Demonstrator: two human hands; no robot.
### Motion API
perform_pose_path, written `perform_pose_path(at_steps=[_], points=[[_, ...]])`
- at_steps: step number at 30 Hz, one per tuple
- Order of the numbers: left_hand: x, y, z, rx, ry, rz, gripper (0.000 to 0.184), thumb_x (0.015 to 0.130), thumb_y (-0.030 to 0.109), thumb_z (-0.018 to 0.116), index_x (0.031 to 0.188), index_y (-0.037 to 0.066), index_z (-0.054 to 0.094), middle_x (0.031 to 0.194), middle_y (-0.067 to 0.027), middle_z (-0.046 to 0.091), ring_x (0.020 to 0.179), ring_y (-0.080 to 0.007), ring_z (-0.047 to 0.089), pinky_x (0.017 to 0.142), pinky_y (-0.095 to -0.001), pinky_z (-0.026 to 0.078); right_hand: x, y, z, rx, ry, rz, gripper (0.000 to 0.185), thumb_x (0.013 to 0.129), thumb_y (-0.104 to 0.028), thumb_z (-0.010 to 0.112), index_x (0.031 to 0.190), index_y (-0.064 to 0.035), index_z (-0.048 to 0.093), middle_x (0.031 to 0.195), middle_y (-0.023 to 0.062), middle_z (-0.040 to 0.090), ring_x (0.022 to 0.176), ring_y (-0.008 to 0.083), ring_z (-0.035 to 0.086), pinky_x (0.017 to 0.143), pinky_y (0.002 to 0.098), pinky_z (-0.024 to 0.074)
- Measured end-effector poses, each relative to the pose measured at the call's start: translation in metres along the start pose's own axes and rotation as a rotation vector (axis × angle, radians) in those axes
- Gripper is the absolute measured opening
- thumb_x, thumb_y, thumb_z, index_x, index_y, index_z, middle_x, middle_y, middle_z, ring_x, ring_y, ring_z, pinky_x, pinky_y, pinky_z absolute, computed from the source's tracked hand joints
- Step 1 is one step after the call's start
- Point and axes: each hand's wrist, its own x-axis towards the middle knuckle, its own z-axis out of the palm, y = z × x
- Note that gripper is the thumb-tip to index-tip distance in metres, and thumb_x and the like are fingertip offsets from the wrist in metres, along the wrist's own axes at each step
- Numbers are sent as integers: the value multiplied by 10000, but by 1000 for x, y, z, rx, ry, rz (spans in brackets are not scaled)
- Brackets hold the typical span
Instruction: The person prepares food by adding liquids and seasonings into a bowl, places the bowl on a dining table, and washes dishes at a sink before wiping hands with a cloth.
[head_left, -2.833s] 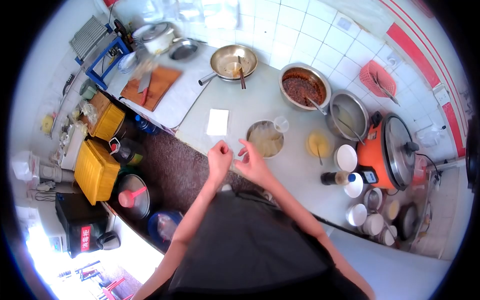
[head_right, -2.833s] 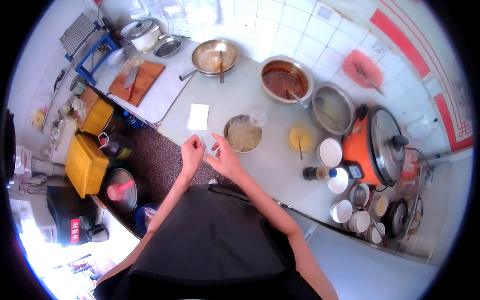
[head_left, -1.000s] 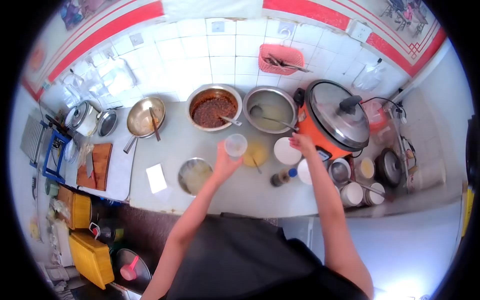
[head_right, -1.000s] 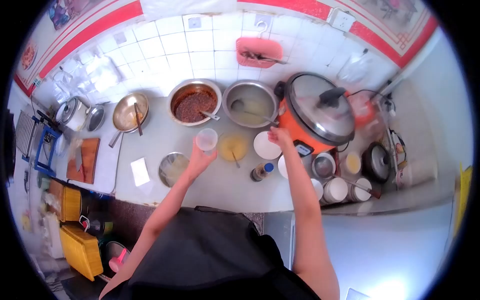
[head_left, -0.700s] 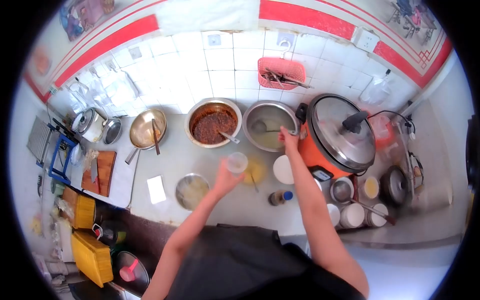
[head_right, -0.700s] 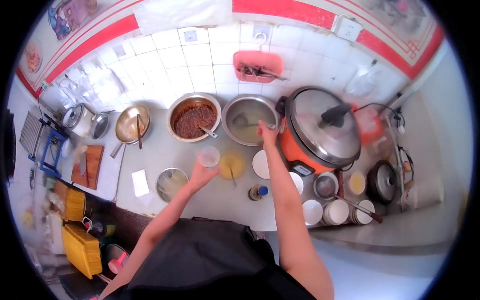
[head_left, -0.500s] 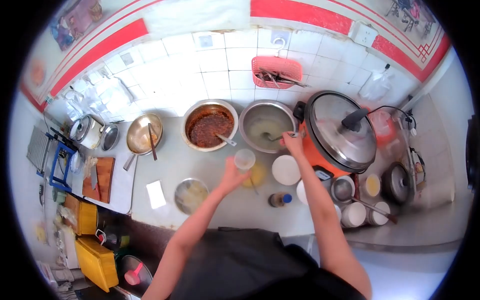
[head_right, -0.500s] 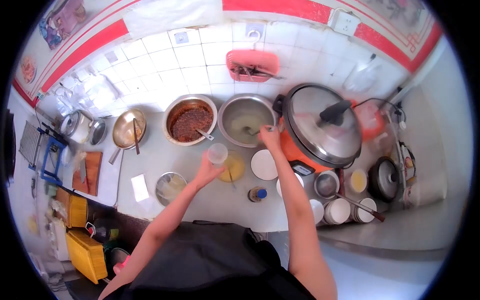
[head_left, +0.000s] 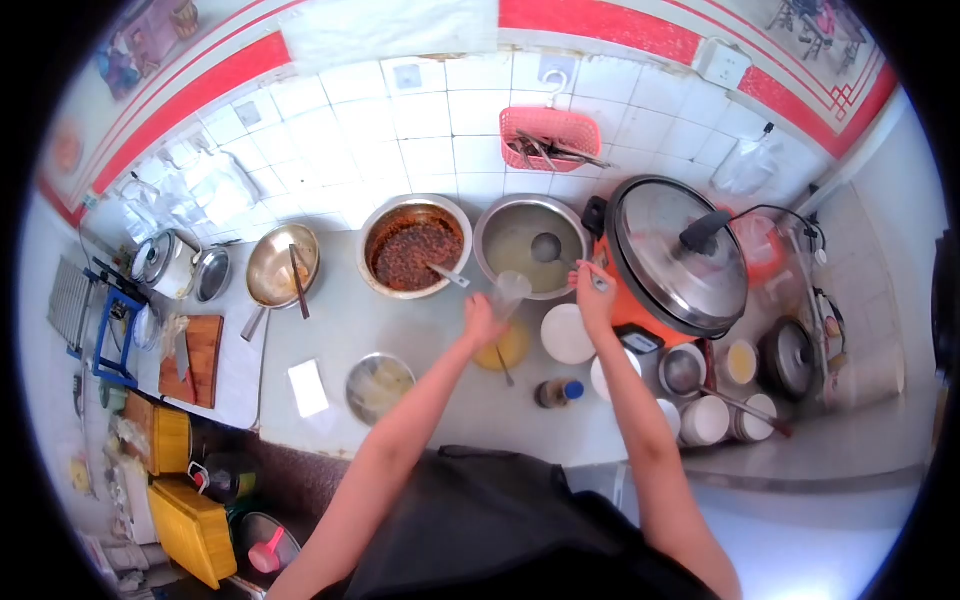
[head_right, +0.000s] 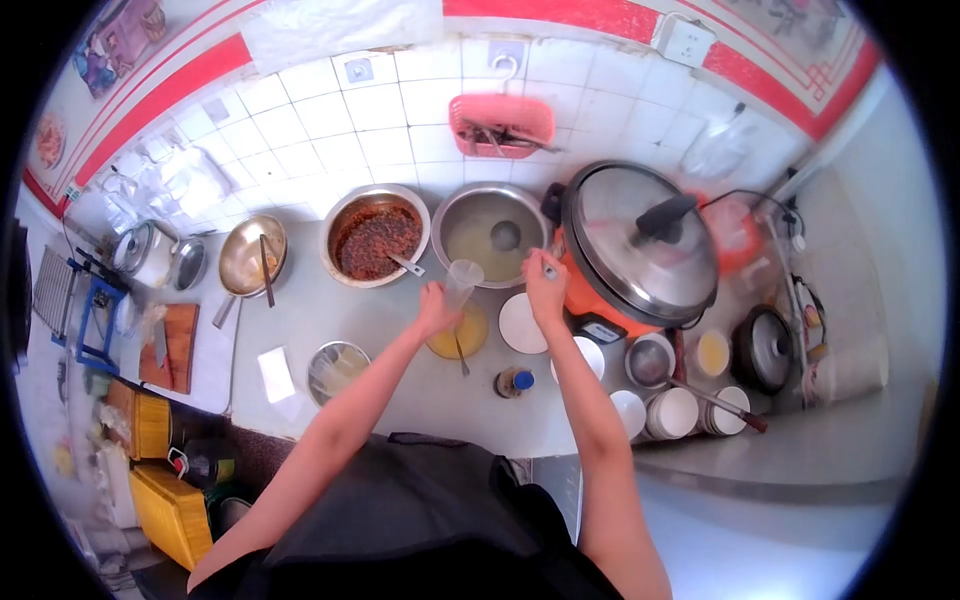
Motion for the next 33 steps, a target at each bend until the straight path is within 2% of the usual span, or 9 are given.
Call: perform_pose_path(at_steps=[7, 13, 16, 19, 26, 29, 31, 32, 33], points=[[27, -4, 5, 27, -36, -84, 701, 543, 214, 807, 1054, -67, 418, 1062, -247, 490, 1059, -388, 455, 918, -410, 414, -37, -96, -10, 122, -46, 47, 248, 913, -125, 518, 993, 73, 645, 765, 93, 666, 678, 139, 635, 672, 247, 505], [27, 11, -7, -90, -1, -83, 702, 558, 201, 803, 1069, -63, 399, 1106, -252, 472, 1063, -371, 463, 923, -406, 409, -99, -122, 0, -76, -121, -65, 217, 929, -111, 525, 1026, 47, 638, 838, 96, 671, 749, 139, 642, 709, 239, 506], [24, 13, -11, -173, 7, -33, 646, 603, 152, 736, 1093, -61, 373, 1109, -281, 464, 1060, -404, 459, 921, -432, 405, -116, -115, -7, -433, -311, -646, 207, 821, 35, 568, 1019, 42, 627, 871, 162, 626, 785, 270, 629, 708, 308, 495], [25, 13, -11, -256, 30, -18, 629, 613, 142, 734, 1087, -52, 369, 1082, -266, 464, 1051, -391, 452, 918, -420, 401, -105, -105, -10, -613, -377, -942, 251, 797, 51, 573, 1044, 35, 615, 901, 156, 616, 795, 306, 609, 700, 348, 503], [15, 5, -3, -324, 89, 9, 626, 625, 131, 739, 1096, -43, 365, 1094, -239, 438, 1051, -376, 437, 919, -415, 390, -3, 9, -6, -923, -459, -797, 209, 836, -83, 571, 1014, 10, 629, 908, 173, 605, 853, 331, 588, 665, 403, 496], [7, 4, -5, -350, 103, -16, 639, 622, 131, 741, 1106, -39, 360, 1105, -238, 428, 1065, -379, 425, 927, -419, 382, 11, 41, 9, -1041, -420, -643, 133, 843, -63, 574, 941, 6, 632, 797, 123, 622, 797, 269, 625, 724, 373, 494], [3, 0, -3, -347, 105, -17, 647, 620, 131, 742, 1111, -39, 357, 1107, -237, 426, 1073, -381, 419, 932, -420, 380, 18, 63, 20, -535, -116, -299, 142, 875, -90, 566, 899, 33, 631, 758, 111, 656, 762, 203, 658, 695, 323, 525], [1, -2, -2, -316, 103, 4, 658, 617, 133, 744, 1119, -39, 356, 1112, -238, 423, 1076, -381, 416, 935, -420, 379, 24, 69, 21, -535, -122, -295, 142, 875, -90, 566, 899, 33, 631, 758, 111, 656, 762, 203, 658, 695, 323, 525], [-1, -3, -2, -284, 102, 25, 668, 614, 135, 746, 1126, -40, 354, 1117, -238, 421, 1080, -381, 414, 938, -419, 377, 30, 68, 23, -266, -29, 22, 169, 891, -104, 555, 913, 46, 631, 759, 117, 662, 732, 184, 659, 674, 299, 535]])
